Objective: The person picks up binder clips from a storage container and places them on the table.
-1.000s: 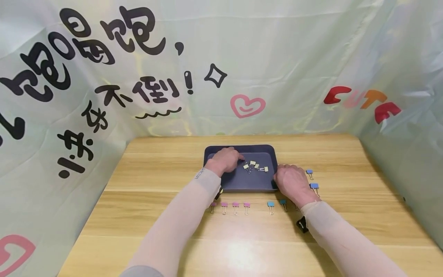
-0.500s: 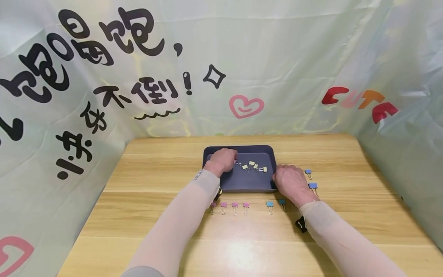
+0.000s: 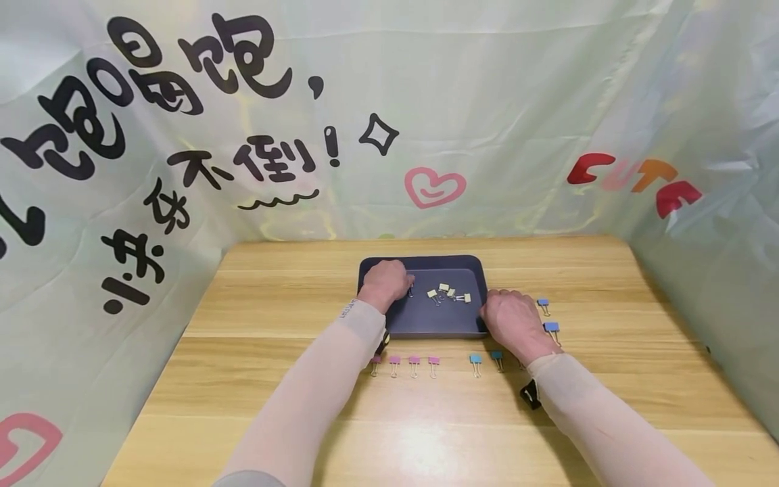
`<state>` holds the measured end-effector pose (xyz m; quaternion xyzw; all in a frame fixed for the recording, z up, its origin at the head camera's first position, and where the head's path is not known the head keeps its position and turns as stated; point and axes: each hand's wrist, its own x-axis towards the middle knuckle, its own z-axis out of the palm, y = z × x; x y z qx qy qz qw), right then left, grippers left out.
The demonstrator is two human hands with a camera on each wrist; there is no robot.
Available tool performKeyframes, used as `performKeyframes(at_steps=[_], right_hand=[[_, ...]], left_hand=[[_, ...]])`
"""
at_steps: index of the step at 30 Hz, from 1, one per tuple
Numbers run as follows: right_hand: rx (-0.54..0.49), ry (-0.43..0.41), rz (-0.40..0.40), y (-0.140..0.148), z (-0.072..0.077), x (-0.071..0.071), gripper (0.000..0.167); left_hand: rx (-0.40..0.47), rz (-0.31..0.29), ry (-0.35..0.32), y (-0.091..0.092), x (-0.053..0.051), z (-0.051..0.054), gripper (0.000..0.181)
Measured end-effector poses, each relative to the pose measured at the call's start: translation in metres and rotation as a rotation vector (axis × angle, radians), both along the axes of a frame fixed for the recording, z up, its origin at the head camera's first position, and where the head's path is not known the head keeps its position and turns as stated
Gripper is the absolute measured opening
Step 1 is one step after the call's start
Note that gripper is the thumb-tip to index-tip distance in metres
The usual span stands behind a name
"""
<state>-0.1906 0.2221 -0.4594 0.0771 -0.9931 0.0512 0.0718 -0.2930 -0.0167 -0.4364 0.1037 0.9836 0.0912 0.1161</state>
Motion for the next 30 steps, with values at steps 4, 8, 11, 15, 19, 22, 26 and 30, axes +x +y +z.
performKeyframes(at_steps=[4,8,11,15,19,22,26,30], right_hand=[[0.002,0.0,0.004,0.0,-0.001,0.0,0.024],[0.002,0.009,0.007,0.0,-0.001,0.0,0.024],[0.005,0.013,0.004,0.0,0.0,0.0,0.024],[0.01,0.008,0.0,0.0,0.001,0.0,0.024],[0.008,0.005,0.001,-0.001,0.002,0.001,0.024],[0.007,0.007,0.004,-0.001,0.002,0.001,0.024],[0.01,0.006,0.006,-0.001,0.002,0.001,0.025],[0.01,-0.001,0.002,0.0,0.002,0.0,0.025]], left_hand=[[-0.006,0.041,-0.039,0.001,0.002,-0.002,0.046],[-0.009,0.042,-0.031,0.001,0.001,-0.004,0.042],[-0.002,0.04,-0.037,0.0,-0.001,-0.005,0.039],[0.02,0.033,-0.057,-0.002,-0.002,-0.004,0.036],[0.059,0.031,-0.073,-0.007,-0.001,0.004,0.038],[0.08,0.019,-0.065,-0.013,0.001,0.012,0.043],[0.091,0.009,-0.046,-0.023,0.008,0.026,0.044],[0.112,0.02,-0.083,-0.032,0.02,0.043,0.046]])
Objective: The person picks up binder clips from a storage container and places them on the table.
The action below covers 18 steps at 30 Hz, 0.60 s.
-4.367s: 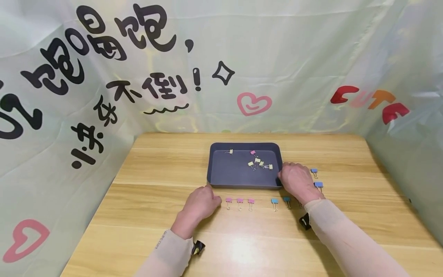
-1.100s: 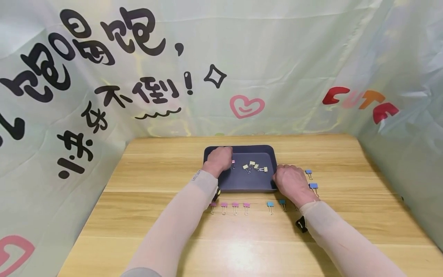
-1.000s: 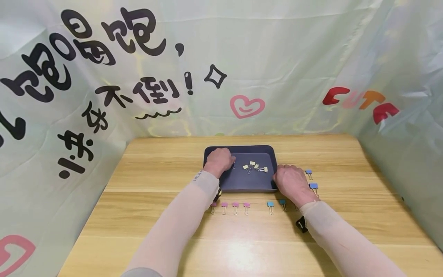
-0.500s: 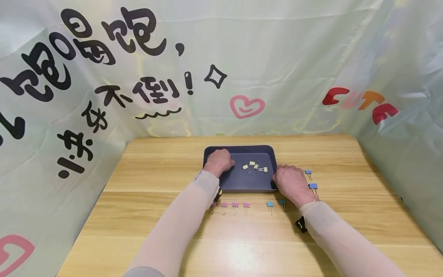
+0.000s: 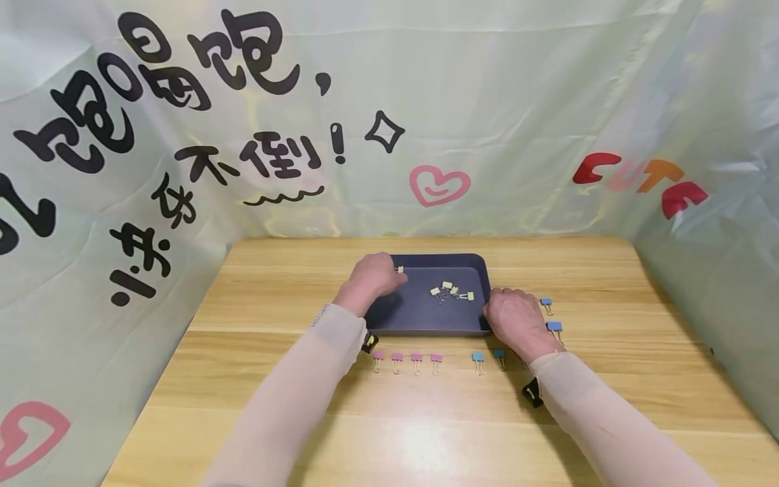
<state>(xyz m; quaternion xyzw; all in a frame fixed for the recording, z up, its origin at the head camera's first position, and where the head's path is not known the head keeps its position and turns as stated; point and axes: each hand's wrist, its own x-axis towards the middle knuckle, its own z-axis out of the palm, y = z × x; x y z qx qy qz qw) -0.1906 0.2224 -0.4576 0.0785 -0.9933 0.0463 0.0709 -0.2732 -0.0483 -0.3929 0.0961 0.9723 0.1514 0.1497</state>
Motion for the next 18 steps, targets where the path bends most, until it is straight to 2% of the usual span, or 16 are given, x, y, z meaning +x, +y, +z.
performKeyframes(at_steps=[6,9,13,18], right_hand=[[0.002,-0.009,0.003,0.0,0.0,-0.001,0.026],[0.004,-0.005,0.007,0.0,-0.001,-0.001,0.025],[0.006,-0.009,0.012,0.001,-0.001,-0.001,0.025],[0.01,-0.02,0.022,0.003,0.0,-0.002,0.024]], left_hand=[[0.074,0.044,-0.061,-0.022,0.03,0.022,0.05],[0.121,0.051,-0.024,-0.037,0.047,0.026,0.049],[0.149,0.084,0.012,-0.058,0.066,0.024,0.044],[0.162,0.146,-0.031,-0.079,0.087,0.014,0.044]])
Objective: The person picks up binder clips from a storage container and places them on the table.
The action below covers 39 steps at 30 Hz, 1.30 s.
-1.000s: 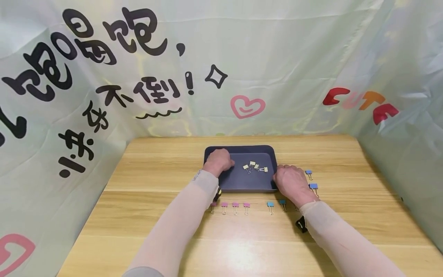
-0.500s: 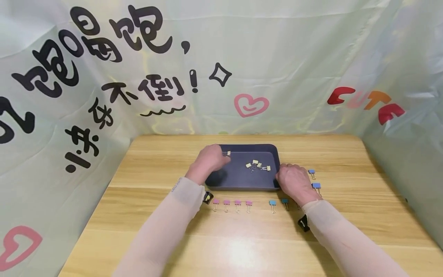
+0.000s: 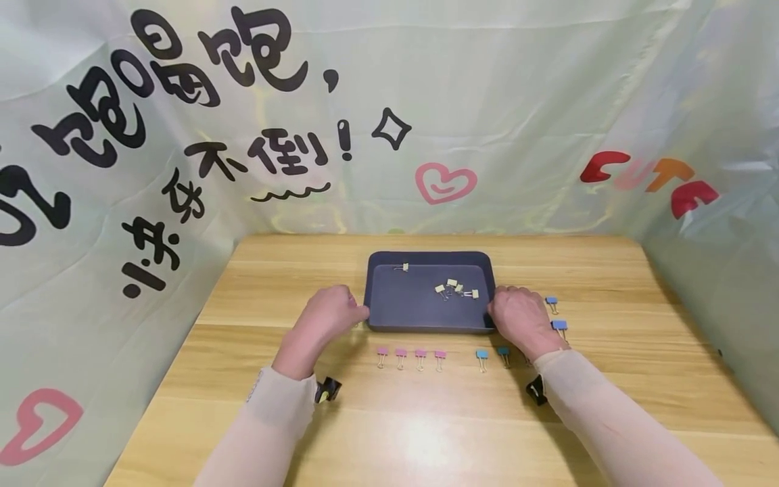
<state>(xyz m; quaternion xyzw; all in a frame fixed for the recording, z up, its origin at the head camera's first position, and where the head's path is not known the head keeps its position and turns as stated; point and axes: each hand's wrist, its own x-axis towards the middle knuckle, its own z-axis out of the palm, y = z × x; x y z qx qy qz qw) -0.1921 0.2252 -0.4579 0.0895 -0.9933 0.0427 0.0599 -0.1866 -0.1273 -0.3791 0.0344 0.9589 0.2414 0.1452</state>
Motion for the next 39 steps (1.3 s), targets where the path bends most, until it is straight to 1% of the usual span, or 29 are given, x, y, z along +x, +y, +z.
performKeyframes(at_steps=[3,6,11,14,18,27,33,39], right_hand=[[0.002,0.0,-0.001,0.001,0.001,0.0,0.024],[0.001,0.002,-0.007,0.002,0.002,0.0,0.025],[-0.004,-0.001,-0.026,0.001,0.003,-0.001,0.028],[-0.007,0.0,-0.028,0.001,0.003,-0.001,0.028],[-0.006,0.003,-0.027,0.0,0.003,-0.001,0.028],[-0.008,0.039,-0.012,-0.001,0.002,-0.001,0.028],[-0.011,0.038,-0.009,-0.002,0.001,0.0,0.028],[-0.011,0.016,-0.017,-0.002,0.0,0.0,0.027]], left_hand=[[0.004,0.004,-0.029,-0.009,0.01,-0.01,0.043],[0.002,0.0,-0.043,-0.014,0.017,-0.021,0.043],[-0.021,-0.007,-0.043,-0.013,0.022,-0.043,0.045],[-0.046,-0.02,-0.035,-0.009,0.023,-0.053,0.047],[-0.065,-0.024,-0.039,-0.004,0.024,-0.059,0.046],[-0.064,-0.019,-0.072,0.004,0.024,-0.065,0.045],[-0.073,-0.002,-0.064,0.003,0.024,-0.067,0.043],[-0.074,-0.015,-0.063,0.002,0.026,-0.067,0.045]])
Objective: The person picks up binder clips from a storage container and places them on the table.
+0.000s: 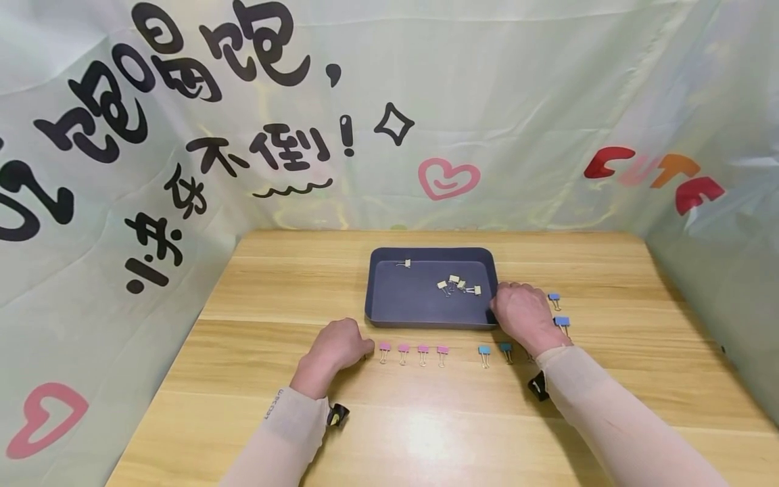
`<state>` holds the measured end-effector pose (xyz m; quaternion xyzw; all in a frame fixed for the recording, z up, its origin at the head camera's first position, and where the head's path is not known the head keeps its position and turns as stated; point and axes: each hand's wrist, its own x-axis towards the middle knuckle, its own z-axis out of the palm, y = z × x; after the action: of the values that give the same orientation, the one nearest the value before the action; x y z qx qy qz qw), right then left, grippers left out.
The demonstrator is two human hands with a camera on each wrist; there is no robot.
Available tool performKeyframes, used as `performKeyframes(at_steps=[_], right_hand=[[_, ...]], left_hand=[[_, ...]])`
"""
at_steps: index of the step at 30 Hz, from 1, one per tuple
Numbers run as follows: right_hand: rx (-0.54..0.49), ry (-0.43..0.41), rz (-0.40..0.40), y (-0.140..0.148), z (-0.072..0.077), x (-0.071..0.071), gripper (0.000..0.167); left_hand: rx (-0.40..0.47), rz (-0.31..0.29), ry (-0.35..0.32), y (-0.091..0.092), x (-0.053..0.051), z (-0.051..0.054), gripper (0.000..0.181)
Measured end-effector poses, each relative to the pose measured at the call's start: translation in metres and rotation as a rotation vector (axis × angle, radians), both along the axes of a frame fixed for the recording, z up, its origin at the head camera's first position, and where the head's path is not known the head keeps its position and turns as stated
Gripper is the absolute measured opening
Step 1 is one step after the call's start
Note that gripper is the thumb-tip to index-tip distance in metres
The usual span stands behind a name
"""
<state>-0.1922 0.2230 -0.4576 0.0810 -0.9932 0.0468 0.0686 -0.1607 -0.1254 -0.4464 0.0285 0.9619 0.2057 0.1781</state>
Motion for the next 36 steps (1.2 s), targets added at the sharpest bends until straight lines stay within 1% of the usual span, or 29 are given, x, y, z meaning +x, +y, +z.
performKeyframes(at_steps=[3,6,7,10,12,14,15,17,18,19,21,24,27,29,32,36], right_hand=[[0.003,-0.011,-0.003,0.0,0.0,0.0,0.027],[0.004,-0.008,-0.001,0.001,0.0,0.0,0.026],[0.005,-0.003,0.003,0.001,0.0,0.0,0.026],[0.007,0.01,0.008,0.0,0.0,0.0,0.026],[0.008,0.008,0.006,0.001,0.0,0.0,0.025],[0.008,0.002,0.002,0.001,0.0,0.0,0.025],[0.008,-0.001,0.001,0.001,0.0,0.0,0.025],[0.006,-0.005,-0.001,0.001,0.0,0.0,0.025],[0.007,-0.004,0.001,0.001,0.0,0.0,0.025],[0.007,-0.002,0.003,0.001,0.0,0.0,0.025],[0.006,0.005,0.007,0.001,0.0,-0.001,0.025],[0.003,0.013,0.005,0.001,-0.001,0.001,0.025],[0.002,0.023,0.006,0.0,-0.001,0.001,0.024],[0.003,0.023,0.006,0.0,-0.001,0.001,0.024],[0.003,0.018,0.006,-0.001,0.0,0.001,0.024],[0.007,0.011,0.001,0.0,0.0,0.001,0.024]], left_hand=[[-0.007,-0.001,-0.008,-0.001,0.001,0.003,0.045],[-0.013,-0.011,-0.006,-0.003,0.001,0.013,0.046],[-0.007,-0.015,-0.005,-0.003,0.001,0.018,0.045],[0.017,-0.066,0.016,0.0,-0.003,0.04,0.047],[0.03,-0.103,0.04,0.006,-0.009,0.056,0.049],[0.034,-0.135,0.065,0.017,-0.018,0.068,0.052],[0.037,-0.147,0.079,0.024,-0.024,0.072,0.052],[0.03,-0.16,0.1,0.041,-0.039,0.076,0.053],[0.025,-0.161,0.108,0.05,-0.046,0.075,0.051],[0.023,-0.153,0.101,0.059,-0.053,0.075,0.049],[0.004,-0.145,0.099,0.076,-0.067,0.07,0.042],[-0.032,-0.138,0.084,0.096,-0.084,0.058,0.031],[-0.051,-0.135,0.074,0.11,-0.097,0.046,0.031],[-0.051,-0.116,0.061,0.116,-0.103,0.039,0.035],[-0.062,-0.102,0.044,0.12,-0.109,0.031,0.04],[-0.093,-0.129,0.05,0.127,-0.114,0.024,0.042]])
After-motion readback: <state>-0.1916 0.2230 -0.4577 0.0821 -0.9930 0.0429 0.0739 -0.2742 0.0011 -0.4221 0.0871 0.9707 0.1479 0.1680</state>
